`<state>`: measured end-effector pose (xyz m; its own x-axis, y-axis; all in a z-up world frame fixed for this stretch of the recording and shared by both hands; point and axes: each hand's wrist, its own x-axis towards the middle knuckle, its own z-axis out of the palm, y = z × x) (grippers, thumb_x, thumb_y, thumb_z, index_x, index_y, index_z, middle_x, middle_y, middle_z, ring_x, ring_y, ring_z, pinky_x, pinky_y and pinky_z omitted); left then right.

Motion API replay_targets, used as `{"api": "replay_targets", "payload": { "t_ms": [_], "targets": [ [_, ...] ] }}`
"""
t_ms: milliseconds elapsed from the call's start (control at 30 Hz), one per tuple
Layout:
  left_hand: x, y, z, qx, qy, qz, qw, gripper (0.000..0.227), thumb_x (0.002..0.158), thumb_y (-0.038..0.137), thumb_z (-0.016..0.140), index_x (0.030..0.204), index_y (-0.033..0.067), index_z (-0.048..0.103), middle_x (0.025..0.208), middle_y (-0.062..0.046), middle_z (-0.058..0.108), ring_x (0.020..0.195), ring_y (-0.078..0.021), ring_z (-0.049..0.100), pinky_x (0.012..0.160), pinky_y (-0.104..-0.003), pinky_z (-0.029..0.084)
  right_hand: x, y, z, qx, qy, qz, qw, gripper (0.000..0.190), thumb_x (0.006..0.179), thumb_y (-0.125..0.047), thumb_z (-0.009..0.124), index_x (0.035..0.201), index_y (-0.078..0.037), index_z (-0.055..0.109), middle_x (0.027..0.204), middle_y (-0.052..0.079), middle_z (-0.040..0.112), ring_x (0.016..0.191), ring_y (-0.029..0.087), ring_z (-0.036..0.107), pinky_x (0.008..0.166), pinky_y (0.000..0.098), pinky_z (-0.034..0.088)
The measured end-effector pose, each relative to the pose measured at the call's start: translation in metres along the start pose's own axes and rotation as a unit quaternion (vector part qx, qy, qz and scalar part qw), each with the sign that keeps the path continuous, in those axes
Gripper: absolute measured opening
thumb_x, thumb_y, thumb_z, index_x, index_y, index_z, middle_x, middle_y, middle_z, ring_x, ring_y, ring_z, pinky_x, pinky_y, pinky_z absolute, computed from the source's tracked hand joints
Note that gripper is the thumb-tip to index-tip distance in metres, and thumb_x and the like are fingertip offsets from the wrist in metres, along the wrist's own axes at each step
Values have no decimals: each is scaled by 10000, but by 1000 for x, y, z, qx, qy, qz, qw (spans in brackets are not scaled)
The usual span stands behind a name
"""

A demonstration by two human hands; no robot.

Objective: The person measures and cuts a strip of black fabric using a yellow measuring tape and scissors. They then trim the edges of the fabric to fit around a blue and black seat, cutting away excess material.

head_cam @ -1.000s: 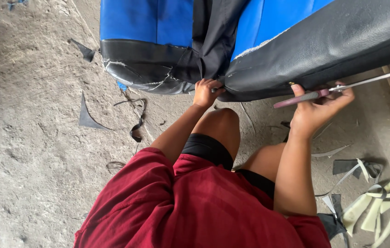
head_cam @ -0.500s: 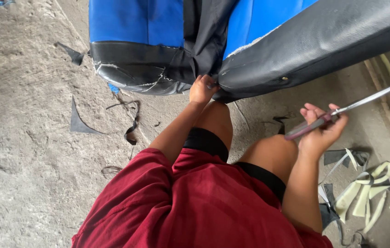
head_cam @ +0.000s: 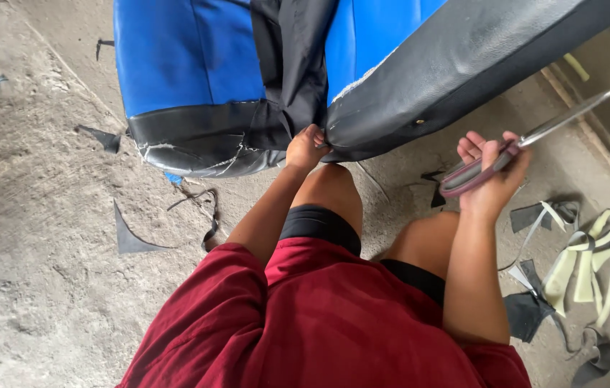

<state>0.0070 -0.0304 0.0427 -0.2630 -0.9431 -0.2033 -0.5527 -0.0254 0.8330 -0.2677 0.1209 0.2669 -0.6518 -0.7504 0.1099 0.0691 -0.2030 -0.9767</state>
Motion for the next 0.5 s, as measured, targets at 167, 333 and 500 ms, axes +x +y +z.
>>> {"api": "replay_targets", "payload": {
  "t_ms": [167,333,500],
  "targets": [
    [-1,-35,14,-46,56,70,995,334,639,225,876,878,153,654,844,-37,682,888,-236,658,793,-371,535,-37,-25,17,-151,-91,-148,973,346,1057,-159,673,1293,-111,424,1057,302,691,739,284,666,677,336,522],
    [2,-50,12,-101,25,102,989,407,690,173,873,1066,194,717,1026,36,777,977,-152,743,857,-311,527,-27,-87,27,-533,-276,-409,687,556,837,-129,1081,1262,49,769,1102,192,785,941,322,720,879,427,591],
    [-4,-62,3,-59,73,142,985,172,782,216,831,942,205,767,905,42,751,873,-215,685,785,-341,516,-17,-123,46,-594,-388,-351,610,421,893,-55,886,1293,-22,758,1092,162,762,968,304,718,950,446,586]
  ]
}}
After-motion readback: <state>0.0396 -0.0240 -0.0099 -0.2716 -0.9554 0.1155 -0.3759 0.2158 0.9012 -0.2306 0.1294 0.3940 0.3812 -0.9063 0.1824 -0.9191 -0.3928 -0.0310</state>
